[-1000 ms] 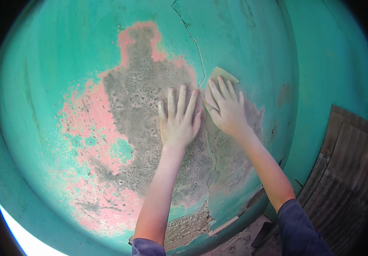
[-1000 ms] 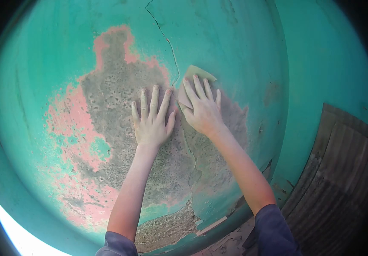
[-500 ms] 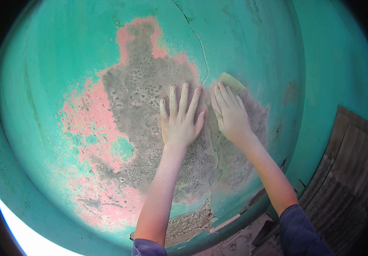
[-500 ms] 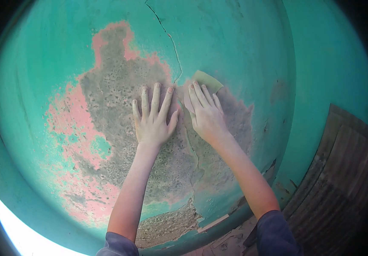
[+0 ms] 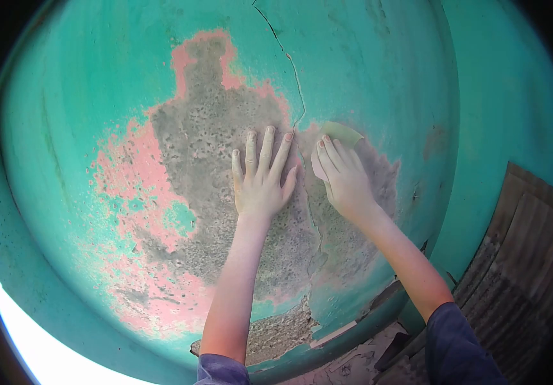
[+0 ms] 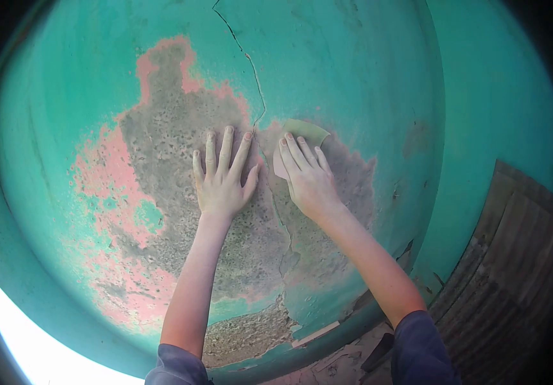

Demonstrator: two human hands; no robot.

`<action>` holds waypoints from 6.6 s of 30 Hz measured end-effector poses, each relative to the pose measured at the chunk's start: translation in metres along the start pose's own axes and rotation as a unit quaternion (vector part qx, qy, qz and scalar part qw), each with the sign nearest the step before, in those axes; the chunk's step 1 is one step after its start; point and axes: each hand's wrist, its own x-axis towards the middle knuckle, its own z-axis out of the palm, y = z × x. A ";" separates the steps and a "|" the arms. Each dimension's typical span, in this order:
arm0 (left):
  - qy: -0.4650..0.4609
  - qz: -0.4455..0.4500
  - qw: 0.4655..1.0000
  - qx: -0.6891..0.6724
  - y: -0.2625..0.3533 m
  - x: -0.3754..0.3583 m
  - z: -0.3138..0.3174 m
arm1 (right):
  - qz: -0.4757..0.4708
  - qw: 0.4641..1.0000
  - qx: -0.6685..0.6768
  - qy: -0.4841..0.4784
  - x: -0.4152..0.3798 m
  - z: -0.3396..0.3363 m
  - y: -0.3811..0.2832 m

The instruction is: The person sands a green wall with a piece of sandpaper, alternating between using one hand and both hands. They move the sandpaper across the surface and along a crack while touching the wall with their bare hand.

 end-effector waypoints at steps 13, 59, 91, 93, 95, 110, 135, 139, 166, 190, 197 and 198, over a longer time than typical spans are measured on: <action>-0.006 0.001 1.000 0.026 0.002 0.001 -0.002 | -0.013 1.000 0.019 -0.010 0.005 -0.009 0.007; -0.104 -0.065 0.992 -0.009 0.035 -0.009 -0.005 | 0.006 1.000 0.006 -0.004 -0.016 -0.002 -0.014; -0.151 -0.064 0.986 -0.028 0.033 -0.008 -0.008 | 0.062 0.997 0.017 0.031 0.032 -0.011 -0.007; -0.139 -0.057 0.988 -0.024 0.032 -0.008 -0.006 | 0.045 0.999 0.009 0.016 0.010 -0.012 -0.012; -0.148 -0.055 0.987 -0.020 0.033 -0.011 -0.007 | 0.036 0.999 0.009 -0.003 -0.001 -0.008 -0.014; -0.154 -0.051 0.986 -0.040 0.030 -0.009 -0.012 | 0.007 0.998 -0.034 0.051 0.041 -0.015 0.014; -0.161 -0.048 0.985 -0.042 0.029 -0.012 -0.011 | -0.035 0.992 -0.122 0.011 0.023 -0.024 0.003; -0.163 -0.063 0.984 -0.042 0.032 -0.012 -0.013 | -0.038 0.989 -0.145 0.009 0.037 -0.031 0.016; -0.225 -0.054 0.971 -0.061 0.040 -0.049 -0.016 | -0.048 0.998 -0.047 -0.001 0.015 -0.020 0.007; -0.205 -0.142 0.958 -0.142 0.022 -0.137 -0.033 | -0.034 0.998 -0.043 0.004 0.023 -0.012 -0.004; -0.145 -0.114 0.974 -0.131 0.026 -0.066 -0.037 | 0.007 0.999 -0.023 0.023 0.034 -0.013 -0.013; -0.131 -0.094 0.977 -0.141 0.026 -0.058 -0.035 | 0.009 0.999 -0.028 0.023 0.017 -0.011 -0.015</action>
